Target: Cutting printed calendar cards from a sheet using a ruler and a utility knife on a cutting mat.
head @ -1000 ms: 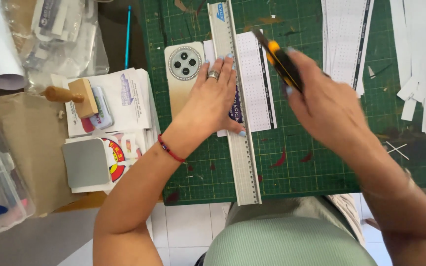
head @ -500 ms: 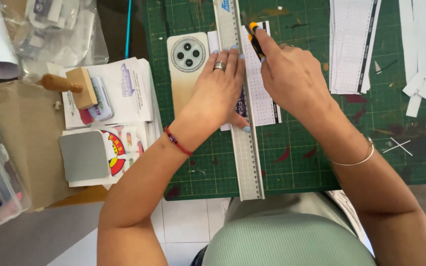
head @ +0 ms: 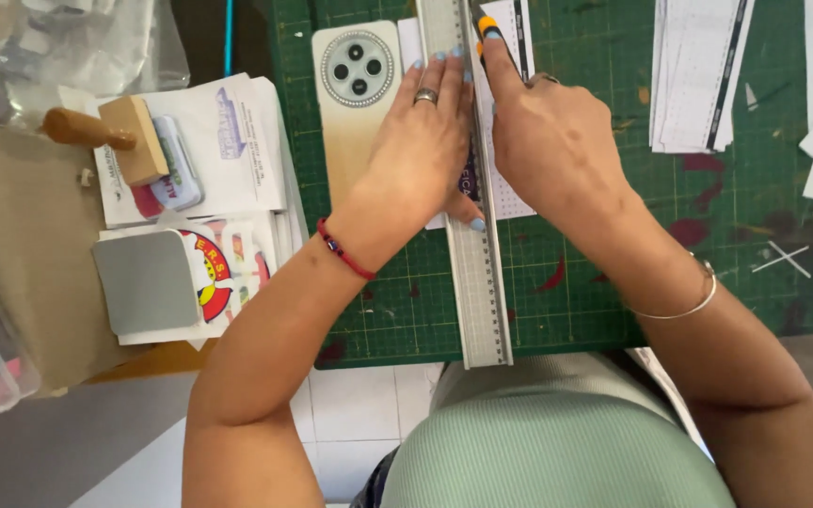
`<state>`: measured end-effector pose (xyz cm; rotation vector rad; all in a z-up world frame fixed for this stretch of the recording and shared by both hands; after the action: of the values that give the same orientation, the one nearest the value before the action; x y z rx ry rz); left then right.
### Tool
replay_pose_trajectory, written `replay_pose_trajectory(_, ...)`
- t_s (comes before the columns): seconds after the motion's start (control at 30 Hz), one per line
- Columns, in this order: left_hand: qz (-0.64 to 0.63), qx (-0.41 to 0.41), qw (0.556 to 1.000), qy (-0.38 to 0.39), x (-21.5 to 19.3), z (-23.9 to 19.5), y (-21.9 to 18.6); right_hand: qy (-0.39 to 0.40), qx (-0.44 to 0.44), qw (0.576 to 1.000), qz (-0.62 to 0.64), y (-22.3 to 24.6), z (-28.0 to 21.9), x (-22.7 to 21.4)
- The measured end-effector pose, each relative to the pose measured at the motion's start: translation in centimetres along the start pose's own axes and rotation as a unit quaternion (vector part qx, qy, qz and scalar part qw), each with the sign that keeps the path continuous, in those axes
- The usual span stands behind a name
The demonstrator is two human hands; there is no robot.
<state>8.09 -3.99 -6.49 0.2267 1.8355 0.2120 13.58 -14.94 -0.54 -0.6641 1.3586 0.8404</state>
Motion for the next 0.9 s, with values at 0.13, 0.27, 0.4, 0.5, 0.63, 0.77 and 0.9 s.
replay_pose_trajectory(0.13,-0.004,0.002,1.0,-0.009,0.2,0.1,-0.2,0.009,0.005,1.0,-0.01,0.3,-1.1,-0.5)
replay_pose_trajectory(0.27,-0.001,0.001,1.0,-0.003,0.1,0.2,-0.1,0.013,0.004,1.0,0.024,1.0,-1.9,-1.1)
replay_pose_trajectory(0.4,-0.001,-0.003,1.0,-0.007,0.7,0.6,-0.5,0.029,0.023,0.999,0.032,1.2,-3.2,-0.9)
replay_pose_trajectory(0.5,0.023,0.008,1.0,0.012,-0.2,0.0,-0.3,0.022,0.017,1.0,0.013,1.3,-4.4,-0.3)
replay_pose_trajectory(0.63,-0.002,-0.002,1.0,0.017,0.1,0.4,-0.3,0.037,0.03,0.999,0.012,2.1,-5.9,-1.1)
replay_pose_trajectory(0.77,-0.003,-0.005,1.0,0.011,-0.2,0.1,-0.4,0.076,0.033,0.996,0.03,3.0,-8.1,-2.0)
replay_pose_trajectory(0.9,0.002,-0.021,0.999,-0.025,0.3,0.0,-0.5,0.101,0.038,0.994,0.003,3.3,-10.5,-1.5)
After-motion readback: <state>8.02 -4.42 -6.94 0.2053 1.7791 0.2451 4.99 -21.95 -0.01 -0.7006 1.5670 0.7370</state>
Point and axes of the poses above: each hand's wrist, its own z-axis towards the middle knuckle, its own x-axis out of the palm, y = z × x, the point moved 5 cm from there along z, towards the middle knuckle, and after that the axes turned 2 degrees about z, right-handed, at the moved point
